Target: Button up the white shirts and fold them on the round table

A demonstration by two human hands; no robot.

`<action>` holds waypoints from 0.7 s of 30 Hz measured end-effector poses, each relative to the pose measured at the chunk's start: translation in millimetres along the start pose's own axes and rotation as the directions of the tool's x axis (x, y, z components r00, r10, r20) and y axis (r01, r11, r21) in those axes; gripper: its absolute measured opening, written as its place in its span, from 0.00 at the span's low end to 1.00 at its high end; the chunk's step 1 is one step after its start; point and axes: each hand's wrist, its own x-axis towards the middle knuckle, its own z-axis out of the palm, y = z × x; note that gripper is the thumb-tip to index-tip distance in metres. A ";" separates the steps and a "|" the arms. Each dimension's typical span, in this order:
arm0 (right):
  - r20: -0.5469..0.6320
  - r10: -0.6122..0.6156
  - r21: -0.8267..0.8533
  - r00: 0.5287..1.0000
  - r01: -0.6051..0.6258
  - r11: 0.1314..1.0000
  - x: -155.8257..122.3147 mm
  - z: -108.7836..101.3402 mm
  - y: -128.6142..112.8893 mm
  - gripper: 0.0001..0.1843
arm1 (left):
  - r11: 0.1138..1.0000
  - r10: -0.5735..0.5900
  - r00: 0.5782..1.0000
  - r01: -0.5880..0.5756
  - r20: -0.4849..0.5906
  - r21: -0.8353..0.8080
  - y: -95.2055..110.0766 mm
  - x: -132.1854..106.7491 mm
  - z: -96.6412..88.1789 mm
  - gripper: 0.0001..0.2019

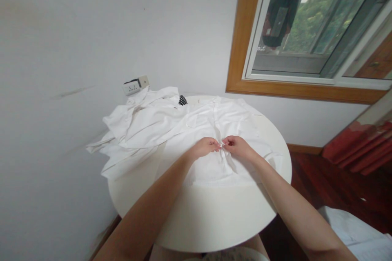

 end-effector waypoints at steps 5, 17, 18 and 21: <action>0.025 0.007 0.061 1.000 -0.008 0.998 -0.9 -0.3 -1.2 0.10 | 1.000 0.001 1.000 -0.001 -0.006 -0.024 3.1 -1.7 0.7 0.09; 0.116 0.095 0.138 0.989 -0.111 0.984 -4.6 -2.0 -8.0 0.07 | 0.998 0.063 0.997 -0.063 -0.037 0.003 -5.1 2.8 2.4 0.07; 0.128 0.103 0.152 0.986 -0.122 0.981 -4.8 -1.9 -8.5 0.07 | 0.998 0.062 0.998 -0.062 -0.032 0.012 -5.2 2.5 2.1 0.07; 0.226 0.120 0.262 0.967 -0.179 0.948 -5.6 -2.8 -9.7 0.07 | 0.998 0.053 0.998 -0.052 -0.028 0.032 -4.7 0.9 1.3 0.06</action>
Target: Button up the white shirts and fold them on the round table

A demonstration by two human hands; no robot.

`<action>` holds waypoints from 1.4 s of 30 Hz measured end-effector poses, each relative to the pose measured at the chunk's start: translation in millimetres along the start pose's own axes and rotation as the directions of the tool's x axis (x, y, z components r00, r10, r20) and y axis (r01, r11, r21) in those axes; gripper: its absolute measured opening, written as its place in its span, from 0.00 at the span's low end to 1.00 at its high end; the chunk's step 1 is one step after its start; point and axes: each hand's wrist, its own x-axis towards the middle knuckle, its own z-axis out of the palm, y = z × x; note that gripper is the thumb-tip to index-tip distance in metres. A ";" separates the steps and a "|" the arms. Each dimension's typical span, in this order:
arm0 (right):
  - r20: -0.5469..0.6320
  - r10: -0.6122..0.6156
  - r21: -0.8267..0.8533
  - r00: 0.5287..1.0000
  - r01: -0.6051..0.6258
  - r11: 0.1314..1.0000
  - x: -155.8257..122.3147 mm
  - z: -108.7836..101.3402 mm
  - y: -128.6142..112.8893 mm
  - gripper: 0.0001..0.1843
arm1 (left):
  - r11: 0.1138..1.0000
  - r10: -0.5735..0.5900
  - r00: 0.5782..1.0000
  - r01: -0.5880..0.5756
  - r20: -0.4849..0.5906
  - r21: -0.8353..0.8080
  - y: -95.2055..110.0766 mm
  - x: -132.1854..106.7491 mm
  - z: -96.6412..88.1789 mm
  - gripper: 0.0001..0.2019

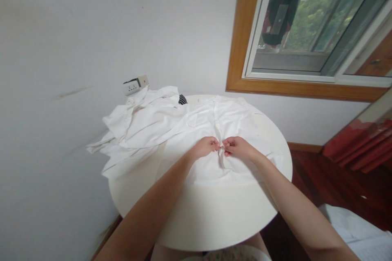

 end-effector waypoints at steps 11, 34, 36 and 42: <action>-0.075 0.047 0.159 0.996 -0.035 0.987 8.3 1.0 12.3 0.09 | 0.999 -0.028 0.999 0.029 -0.023 0.041 4.8 -3.6 0.0 0.08; -0.207 -0.426 -0.832 0.881 0.070 0.550 -2.2 36.1 -11.8 0.11 | 0.891 0.002 0.967 0.113 -0.253 0.440 -3.1 8.7 8.1 0.16; -0.201 -0.450 -0.774 0.870 0.141 0.618 -4.1 34.2 -13.0 0.11 | 0.906 0.001 0.967 0.107 -0.255 0.410 -2.5 7.7 7.1 0.15; -0.262 -0.400 -0.667 0.879 0.135 0.733 -0.2 29.3 -7.4 0.14 | 0.969 -0.016 0.969 0.076 -0.245 0.236 -5.7 7.5 4.5 0.14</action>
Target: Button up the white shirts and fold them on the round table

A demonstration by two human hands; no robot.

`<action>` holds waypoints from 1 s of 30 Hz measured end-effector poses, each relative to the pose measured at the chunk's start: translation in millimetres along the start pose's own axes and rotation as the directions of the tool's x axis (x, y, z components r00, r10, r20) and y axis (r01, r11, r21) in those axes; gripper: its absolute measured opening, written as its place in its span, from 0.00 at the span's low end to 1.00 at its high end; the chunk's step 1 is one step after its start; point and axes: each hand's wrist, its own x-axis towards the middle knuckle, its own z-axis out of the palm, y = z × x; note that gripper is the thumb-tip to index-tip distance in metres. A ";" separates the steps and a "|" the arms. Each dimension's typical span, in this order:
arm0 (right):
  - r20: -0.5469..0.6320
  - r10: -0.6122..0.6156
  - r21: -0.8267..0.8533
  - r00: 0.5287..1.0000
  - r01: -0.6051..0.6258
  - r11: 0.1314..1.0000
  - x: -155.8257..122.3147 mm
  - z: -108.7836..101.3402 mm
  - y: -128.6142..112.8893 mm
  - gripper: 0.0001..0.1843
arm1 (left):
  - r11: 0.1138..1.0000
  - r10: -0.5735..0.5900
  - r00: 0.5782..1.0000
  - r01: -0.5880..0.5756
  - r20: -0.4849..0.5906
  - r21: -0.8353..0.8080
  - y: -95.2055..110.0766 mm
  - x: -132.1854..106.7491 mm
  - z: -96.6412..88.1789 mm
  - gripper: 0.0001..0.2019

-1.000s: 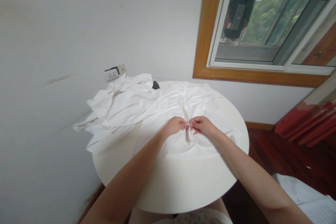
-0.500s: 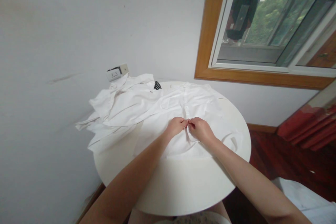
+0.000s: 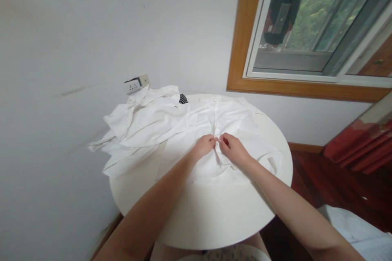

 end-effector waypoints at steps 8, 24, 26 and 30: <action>0.065 -0.004 -0.105 0.998 0.011 0.994 1.3 5.1 8.7 0.16 | 0.990 -0.010 1.000 0.010 0.006 -0.138 6.0 -5.2 -3.7 0.15; 0.242 0.022 0.082 0.970 -0.043 0.996 2.7 1.7 13.7 0.11 | 0.931 -0.102 0.992 0.121 0.075 -0.344 18.5 -10.9 -9.8 0.15; 0.257 0.034 0.094 0.966 -0.060 0.994 4.0 3.0 15.7 0.11 | 0.934 -0.112 0.991 0.129 0.071 -0.334 18.0 -10.5 -9.3 0.15; 0.249 0.081 0.083 0.965 -0.104 0.991 5.4 5.8 15.7 0.11 | 0.938 -0.110 0.991 0.130 0.081 -0.322 14.7 -8.2 -7.8 0.15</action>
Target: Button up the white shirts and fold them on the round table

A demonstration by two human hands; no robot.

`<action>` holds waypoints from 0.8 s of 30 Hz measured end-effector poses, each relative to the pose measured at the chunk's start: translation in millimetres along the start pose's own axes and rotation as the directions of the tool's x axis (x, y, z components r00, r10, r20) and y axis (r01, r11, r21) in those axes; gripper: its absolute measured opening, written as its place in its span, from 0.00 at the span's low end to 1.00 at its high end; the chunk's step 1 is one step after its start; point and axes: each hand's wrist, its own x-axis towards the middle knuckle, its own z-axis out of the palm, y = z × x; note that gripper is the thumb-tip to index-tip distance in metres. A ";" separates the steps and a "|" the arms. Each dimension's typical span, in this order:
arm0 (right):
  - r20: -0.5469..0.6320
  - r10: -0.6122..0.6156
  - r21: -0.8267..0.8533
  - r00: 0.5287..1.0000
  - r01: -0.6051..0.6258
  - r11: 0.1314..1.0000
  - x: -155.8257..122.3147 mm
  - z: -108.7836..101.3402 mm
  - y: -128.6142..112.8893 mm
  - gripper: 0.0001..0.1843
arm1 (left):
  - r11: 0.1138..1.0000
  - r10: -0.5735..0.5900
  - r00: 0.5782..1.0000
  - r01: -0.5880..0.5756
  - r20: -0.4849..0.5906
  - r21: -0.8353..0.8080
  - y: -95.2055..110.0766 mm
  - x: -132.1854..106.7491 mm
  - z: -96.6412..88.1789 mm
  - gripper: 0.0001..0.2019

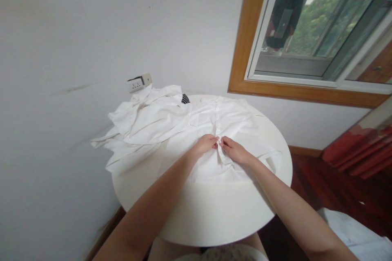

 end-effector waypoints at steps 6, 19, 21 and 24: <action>-0.094 -0.009 -0.047 0.996 0.004 0.999 -2.2 -1.1 -5.2 0.10 | 0.998 0.014 1.000 -0.013 -0.012 0.060 -3.4 2.9 -1.9 0.16; -0.168 -0.091 -0.169 0.982 0.062 0.984 -4.1 2.6 -10.9 0.17 | 0.982 0.111 0.992 -0.118 0.054 0.146 -1.3 1.6 -1.2 0.14; -0.164 -0.075 -0.172 0.984 0.046 0.984 -3.0 3.3 -8.9 0.16 | 0.986 0.101 0.993 -0.107 0.057 0.125 -1.1 1.5 -1.5 0.14; -0.149 -0.036 -0.150 0.988 0.014 0.989 -1.2 3.1 -5.8 0.16 | 0.990 0.097 0.993 -0.103 0.066 0.092 -4.1 2.5 -2.4 0.14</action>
